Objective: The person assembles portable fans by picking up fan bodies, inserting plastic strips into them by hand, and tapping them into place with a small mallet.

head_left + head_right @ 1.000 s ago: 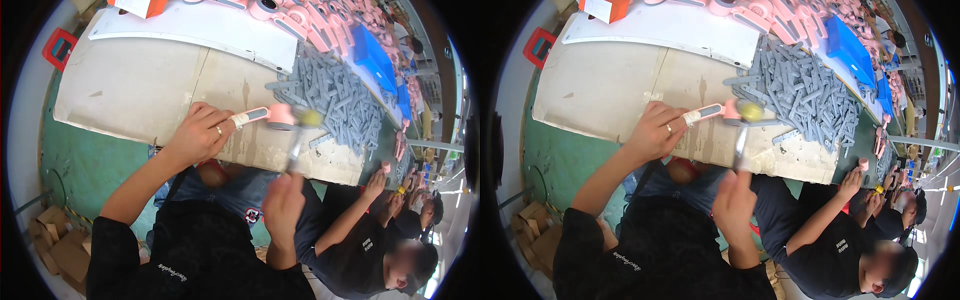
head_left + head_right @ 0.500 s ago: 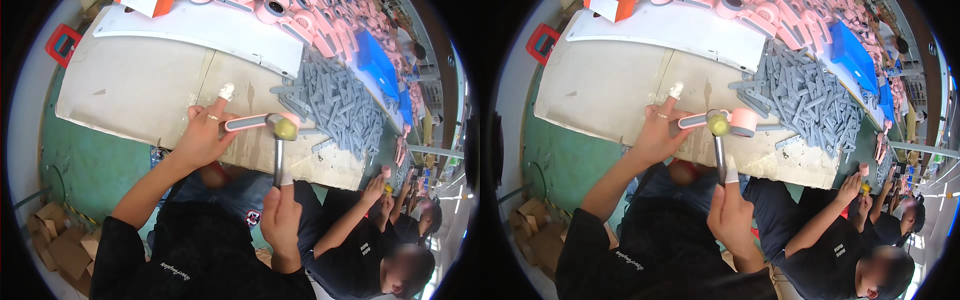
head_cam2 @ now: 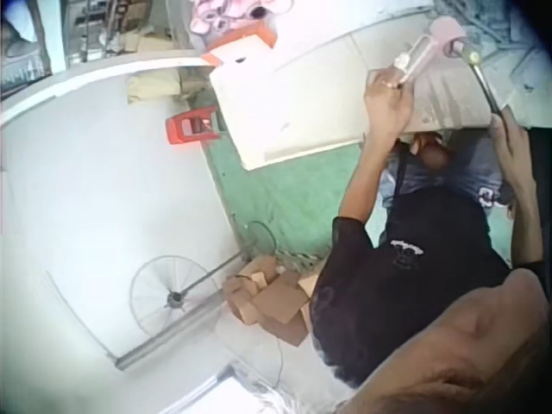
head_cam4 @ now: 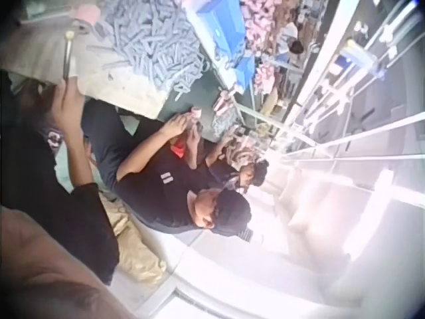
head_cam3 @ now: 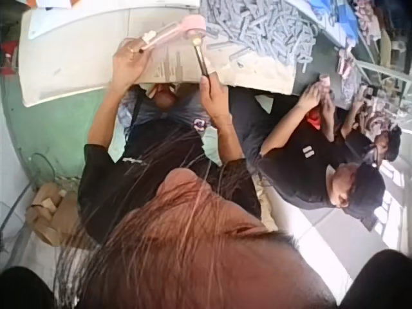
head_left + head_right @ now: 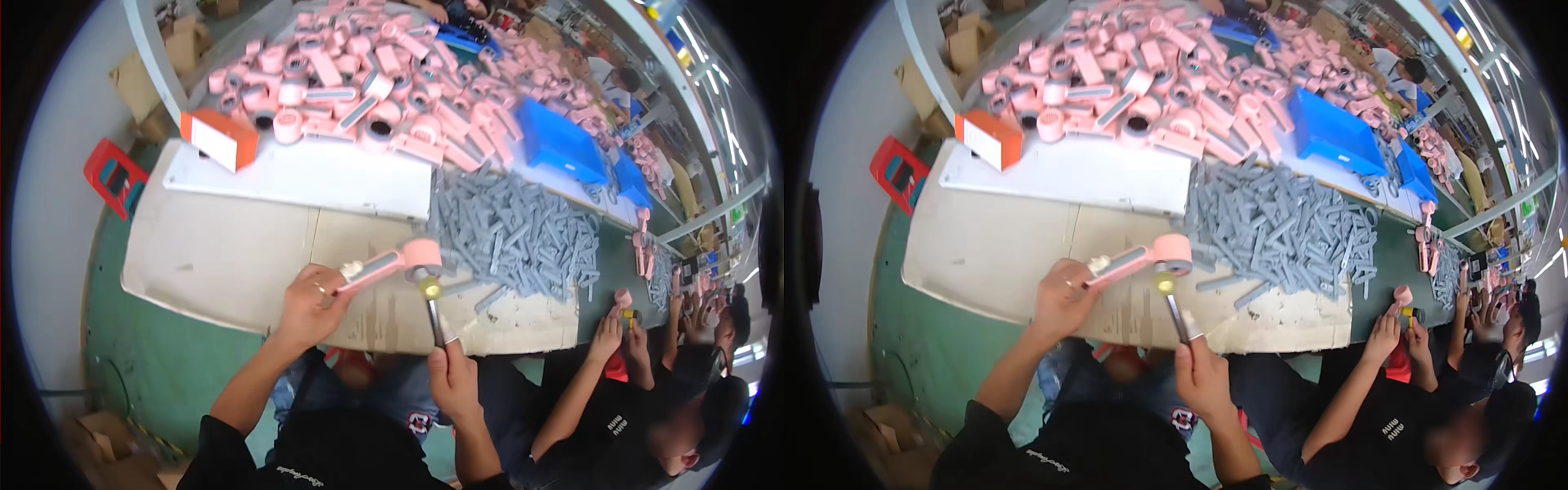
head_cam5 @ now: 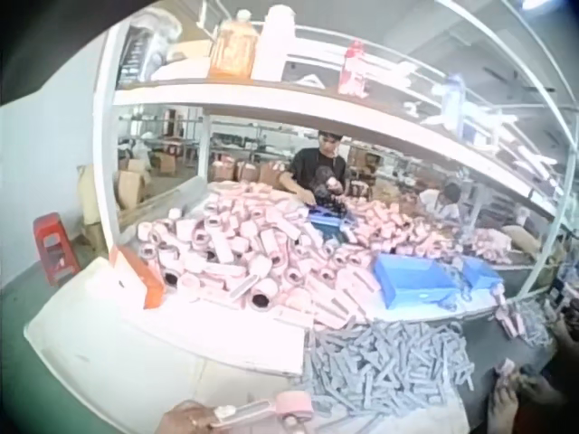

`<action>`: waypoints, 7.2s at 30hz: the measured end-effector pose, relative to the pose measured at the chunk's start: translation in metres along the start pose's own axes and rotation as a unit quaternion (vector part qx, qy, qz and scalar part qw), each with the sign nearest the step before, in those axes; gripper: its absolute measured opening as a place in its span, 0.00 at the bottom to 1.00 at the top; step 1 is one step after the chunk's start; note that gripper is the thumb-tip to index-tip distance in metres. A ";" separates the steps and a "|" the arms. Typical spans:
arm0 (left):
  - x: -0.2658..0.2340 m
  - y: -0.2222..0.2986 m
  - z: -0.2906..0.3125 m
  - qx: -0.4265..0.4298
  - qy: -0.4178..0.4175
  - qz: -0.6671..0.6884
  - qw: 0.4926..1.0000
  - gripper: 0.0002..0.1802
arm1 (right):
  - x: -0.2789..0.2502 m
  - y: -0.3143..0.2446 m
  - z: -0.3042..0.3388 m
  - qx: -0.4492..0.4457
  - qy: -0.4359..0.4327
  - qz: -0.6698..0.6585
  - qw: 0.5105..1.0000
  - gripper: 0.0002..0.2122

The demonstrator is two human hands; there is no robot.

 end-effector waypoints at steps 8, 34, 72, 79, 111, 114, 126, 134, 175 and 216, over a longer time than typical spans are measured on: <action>-0.017 -0.058 -0.241 -0.088 0.120 -0.101 0.984 0.19 | -0.002 0.070 -0.038 0.039 0.003 -0.138 0.990 0.11; 0.142 -0.009 -0.192 0.281 -0.081 -0.222 0.930 0.30 | 0.024 -0.019 -0.070 -0.254 0.076 0.274 0.925 0.09; 0.154 -0.044 -0.194 0.231 -0.002 -0.377 0.897 0.29 | -0.541 0.105 -0.176 0.075 0.187 0.439 0.876 0.40; 0.147 -0.029 -0.196 0.254 -0.019 -0.381 0.889 0.28 | -0.438 0.101 -0.124 0.170 0.071 0.100 0.978 0.30; 0.408 0.296 -0.072 0.409 -0.156 -0.053 0.898 0.14 | -0.409 0.199 -0.100 0.249 0.252 0.187 0.916 0.31; 0.409 0.301 -0.079 0.405 -0.160 -0.057 0.898 0.17 | -0.429 0.160 -0.091 0.195 0.367 0.202 0.887 0.26; 0.342 0.284 -0.110 0.432 -0.109 0.043 0.894 0.19 | -0.218 0.065 -0.004 -0.080 0.327 -0.386 0.859 0.13; 0.446 0.357 -0.144 0.258 -0.449 0.037 0.855 0.29 | -0.172 0.163 0.012 -0.030 0.294 -0.560 0.774 0.22; -0.047 -0.043 -0.045 0.185 -0.202 -0.334 0.902 0.21 | -0.004 -0.033 -0.154 -0.034 -0.165 -0.106 0.980 0.19; -0.023 -0.020 0.016 0.129 -0.168 -0.136 0.968 0.24 | 0.039 -0.037 -0.092 -0.190 -0.022 0.209 0.959 0.15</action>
Point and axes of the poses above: each hand's wrist, its own z-axis away from the middle knuckle, its own x-axis out of the palm, y = z × x, the point moved 10 cm from there along -z, towards the middle knuckle, and after that the axes turned 12 degrees about -z, right-handed, at the moved point
